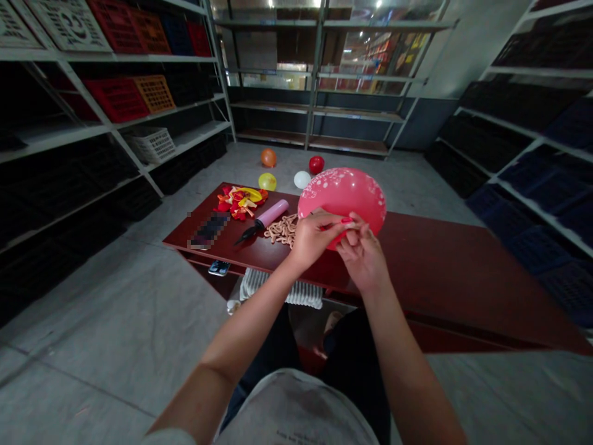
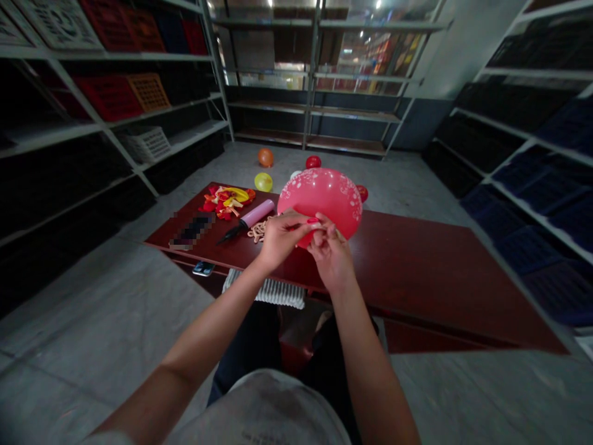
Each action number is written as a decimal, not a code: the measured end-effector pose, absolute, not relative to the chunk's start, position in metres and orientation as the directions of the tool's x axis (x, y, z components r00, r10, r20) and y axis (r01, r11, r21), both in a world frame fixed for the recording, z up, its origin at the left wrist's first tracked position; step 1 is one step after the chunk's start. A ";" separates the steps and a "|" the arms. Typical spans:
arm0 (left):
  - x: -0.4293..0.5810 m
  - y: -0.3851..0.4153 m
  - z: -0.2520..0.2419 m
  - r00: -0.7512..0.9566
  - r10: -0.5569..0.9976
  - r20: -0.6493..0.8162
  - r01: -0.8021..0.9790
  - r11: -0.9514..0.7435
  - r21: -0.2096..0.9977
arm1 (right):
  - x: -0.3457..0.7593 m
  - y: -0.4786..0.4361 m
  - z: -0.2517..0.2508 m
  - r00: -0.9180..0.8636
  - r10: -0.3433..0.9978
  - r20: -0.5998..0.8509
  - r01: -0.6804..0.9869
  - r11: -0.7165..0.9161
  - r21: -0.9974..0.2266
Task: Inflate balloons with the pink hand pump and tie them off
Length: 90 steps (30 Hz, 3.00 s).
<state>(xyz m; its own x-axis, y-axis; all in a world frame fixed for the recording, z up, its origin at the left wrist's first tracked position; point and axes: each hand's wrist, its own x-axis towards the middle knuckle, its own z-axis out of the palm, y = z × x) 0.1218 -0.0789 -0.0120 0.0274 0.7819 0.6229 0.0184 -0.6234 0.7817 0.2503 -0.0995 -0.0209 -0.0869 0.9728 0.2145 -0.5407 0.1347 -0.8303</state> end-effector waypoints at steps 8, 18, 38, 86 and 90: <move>0.136 -0.079 0.004 -0.139 0.931 0.336 -0.273 -0.363 0.891 | 0.246 -0.081 -0.012 0.027 0.972 0.233 -0.524 0.212 -0.825; 0.144 -0.052 0.012 -0.051 0.999 0.010 -0.676 -0.042 0.735 | 0.245 -0.077 -0.014 -0.030 0.965 0.261 -0.552 0.202 -0.809; 0.159 -0.057 0.014 -0.092 0.995 -0.022 -0.702 -0.049 0.710 | 0.243 -0.055 -0.022 -0.003 0.887 0.462 0.456 0.412 -0.789; 0.136 -0.040 0.004 0.472 0.709 0.524 0.536 -0.703 0.467 | 0.287 -0.046 0.013 -0.173 0.984 -0.048 -0.228 -0.088 -0.970; 0.130 -0.039 0.009 0.495 0.702 0.512 0.381 -0.705 0.599 | 0.292 -0.049 0.017 -0.202 0.979 -0.012 -0.265 -0.067 -0.962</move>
<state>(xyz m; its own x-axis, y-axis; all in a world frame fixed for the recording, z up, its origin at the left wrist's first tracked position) 0.1296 -0.0392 0.0090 0.4949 0.7021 0.5120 0.3807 -0.7048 0.5985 0.2919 -0.0493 0.0166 -0.2018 0.9794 -0.0125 -0.2652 -0.0669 -0.9619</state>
